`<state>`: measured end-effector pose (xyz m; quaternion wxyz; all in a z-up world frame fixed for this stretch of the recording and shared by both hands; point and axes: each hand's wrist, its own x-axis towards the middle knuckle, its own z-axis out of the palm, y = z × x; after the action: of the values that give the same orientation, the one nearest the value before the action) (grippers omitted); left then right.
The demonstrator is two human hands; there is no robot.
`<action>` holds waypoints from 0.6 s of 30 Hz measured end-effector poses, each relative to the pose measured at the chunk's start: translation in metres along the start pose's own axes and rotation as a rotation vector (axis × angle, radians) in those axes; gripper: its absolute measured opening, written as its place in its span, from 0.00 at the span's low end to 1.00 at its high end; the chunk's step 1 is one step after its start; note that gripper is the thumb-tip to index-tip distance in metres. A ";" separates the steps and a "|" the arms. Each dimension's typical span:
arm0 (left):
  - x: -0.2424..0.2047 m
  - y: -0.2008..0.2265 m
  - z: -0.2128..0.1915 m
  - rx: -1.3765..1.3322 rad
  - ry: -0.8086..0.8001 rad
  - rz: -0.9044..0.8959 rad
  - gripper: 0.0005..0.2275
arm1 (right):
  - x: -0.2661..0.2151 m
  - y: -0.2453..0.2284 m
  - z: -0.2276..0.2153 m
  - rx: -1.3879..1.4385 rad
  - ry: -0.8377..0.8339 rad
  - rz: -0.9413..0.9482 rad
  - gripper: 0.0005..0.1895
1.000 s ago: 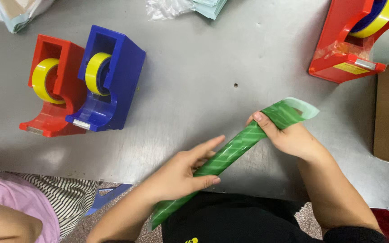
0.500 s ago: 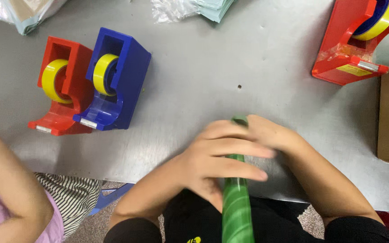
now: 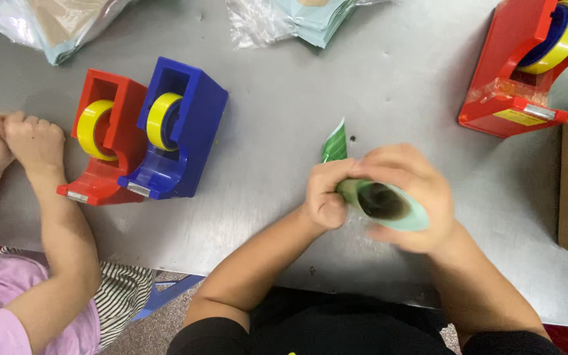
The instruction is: The person wraps a pink sausage in a green patterned paper using a light blue square template on a metal table. They fold the paper around the sausage, seal the ends with clear tape, and place the wrapped item into a cardboard box.
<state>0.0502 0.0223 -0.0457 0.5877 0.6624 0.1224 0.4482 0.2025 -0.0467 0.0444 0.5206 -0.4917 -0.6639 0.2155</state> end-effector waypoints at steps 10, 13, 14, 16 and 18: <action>0.016 0.035 -0.015 0.166 0.132 0.204 0.19 | -0.016 0.024 0.011 0.326 0.124 0.205 0.15; 0.016 0.048 -0.027 0.302 0.042 0.206 0.14 | -0.017 0.028 0.007 0.311 0.039 0.195 0.12; 0.013 0.051 -0.027 0.294 0.060 0.164 0.13 | -0.014 0.029 0.009 0.285 0.044 0.148 0.12; 0.009 0.051 -0.026 0.249 0.103 0.125 0.09 | -0.010 0.030 0.015 0.235 0.054 0.059 0.12; 0.007 0.048 -0.022 0.180 0.155 0.133 0.06 | -0.012 0.023 0.018 0.069 0.079 0.013 0.10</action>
<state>0.0203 0.0285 -0.0021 0.4837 0.6825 0.1629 0.5232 0.1958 -0.0436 0.0137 0.5618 -0.4858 -0.6317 0.2221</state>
